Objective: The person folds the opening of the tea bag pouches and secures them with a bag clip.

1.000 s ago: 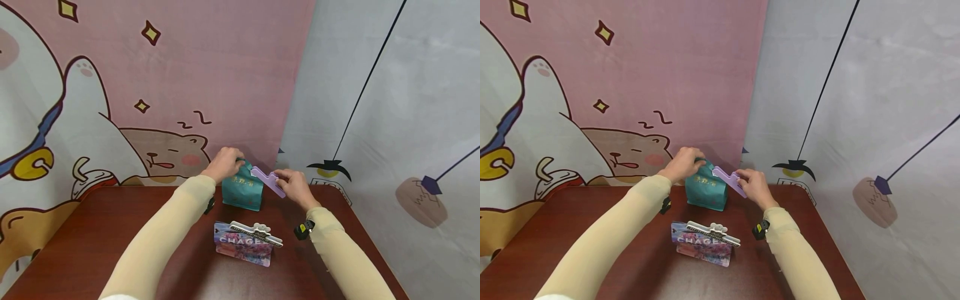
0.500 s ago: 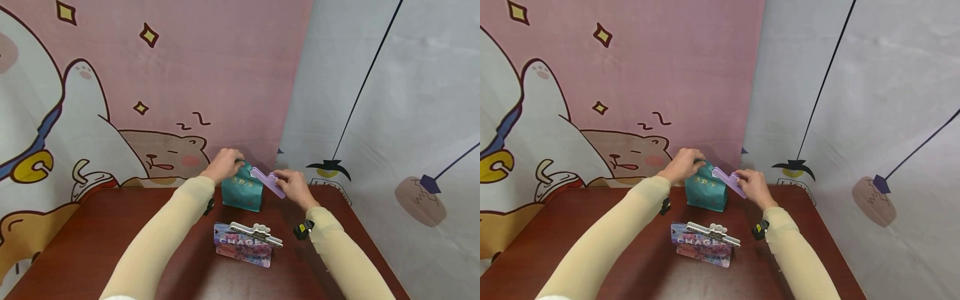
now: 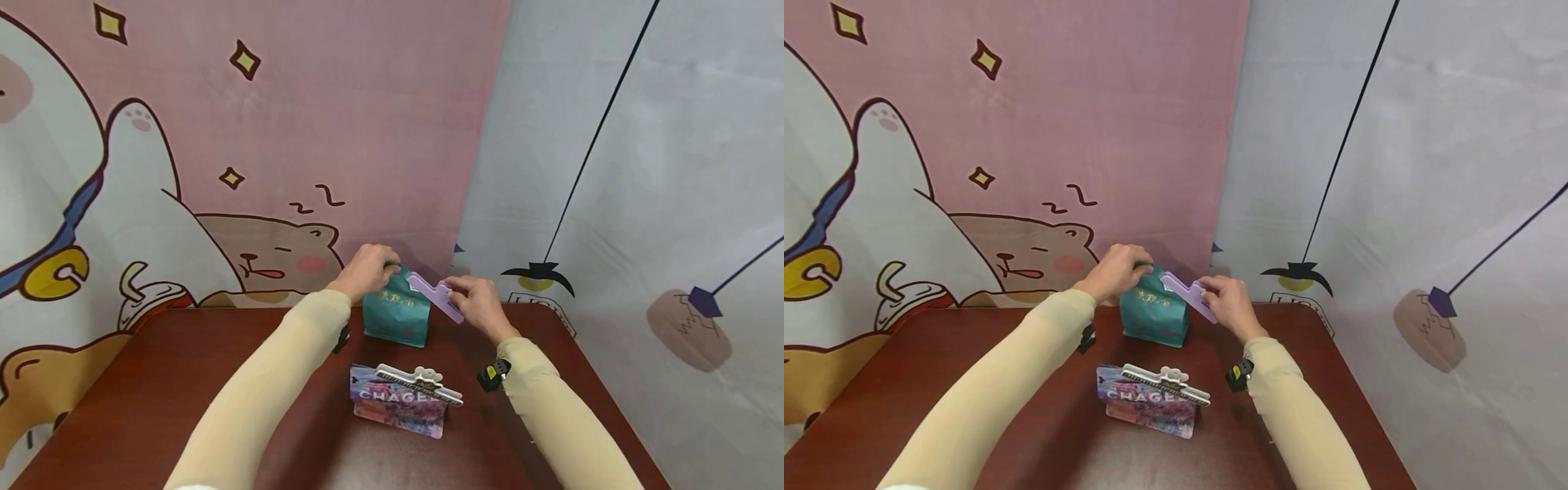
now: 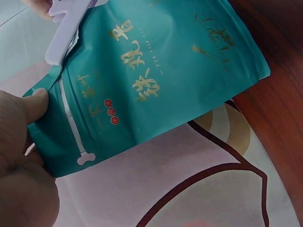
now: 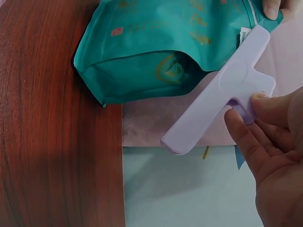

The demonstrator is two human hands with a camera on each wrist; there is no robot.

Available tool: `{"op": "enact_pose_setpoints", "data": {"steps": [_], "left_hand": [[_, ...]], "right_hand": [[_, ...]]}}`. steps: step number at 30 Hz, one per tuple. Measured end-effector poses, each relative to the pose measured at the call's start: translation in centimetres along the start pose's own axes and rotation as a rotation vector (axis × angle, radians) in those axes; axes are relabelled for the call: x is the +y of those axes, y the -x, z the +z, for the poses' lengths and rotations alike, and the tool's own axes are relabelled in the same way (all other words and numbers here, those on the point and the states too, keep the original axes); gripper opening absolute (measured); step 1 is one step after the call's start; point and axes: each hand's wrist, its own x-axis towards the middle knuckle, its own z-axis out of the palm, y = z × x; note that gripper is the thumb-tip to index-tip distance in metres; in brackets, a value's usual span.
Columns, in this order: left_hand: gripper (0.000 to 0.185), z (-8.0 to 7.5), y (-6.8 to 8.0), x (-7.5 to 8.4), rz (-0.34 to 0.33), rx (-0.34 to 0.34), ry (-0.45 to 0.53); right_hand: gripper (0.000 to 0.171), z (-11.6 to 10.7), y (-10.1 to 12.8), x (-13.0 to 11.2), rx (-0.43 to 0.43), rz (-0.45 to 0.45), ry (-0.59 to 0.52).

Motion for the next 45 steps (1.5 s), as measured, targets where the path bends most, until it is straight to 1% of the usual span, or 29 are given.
{"op": "enact_pose_setpoints", "data": {"steps": [9,18,25,35,41,45], "left_hand": [[0.012,-0.2,0.2,0.3,0.007,-0.001,-0.004],[0.012,0.0,0.1,0.3,0.013,0.004,0.012],[0.013,0.0,0.0,0.2,-0.006,-0.003,0.013],[0.014,-0.1,0.1,0.3,-0.011,-0.019,0.007],[0.014,-0.7,0.4,0.3,-0.035,-0.055,0.031],[0.012,-1.1,0.6,-0.1,-0.053,-0.039,0.034]], "right_hand": [[0.024,0.1,-0.2,-1.0,0.032,-0.04,-0.006],[0.023,0.2,-0.6,-1.6,0.034,-0.042,-0.016],[0.021,0.3,-0.7,-1.6,0.059,-0.084,-0.015],[0.022,0.3,-0.7,-1.8,0.049,-0.055,-0.032],[0.022,0.3,-0.6,-1.9,0.045,-0.057,-0.016],[0.022,0.3,-0.6,-1.8,0.049,-0.06,-0.014]]}}
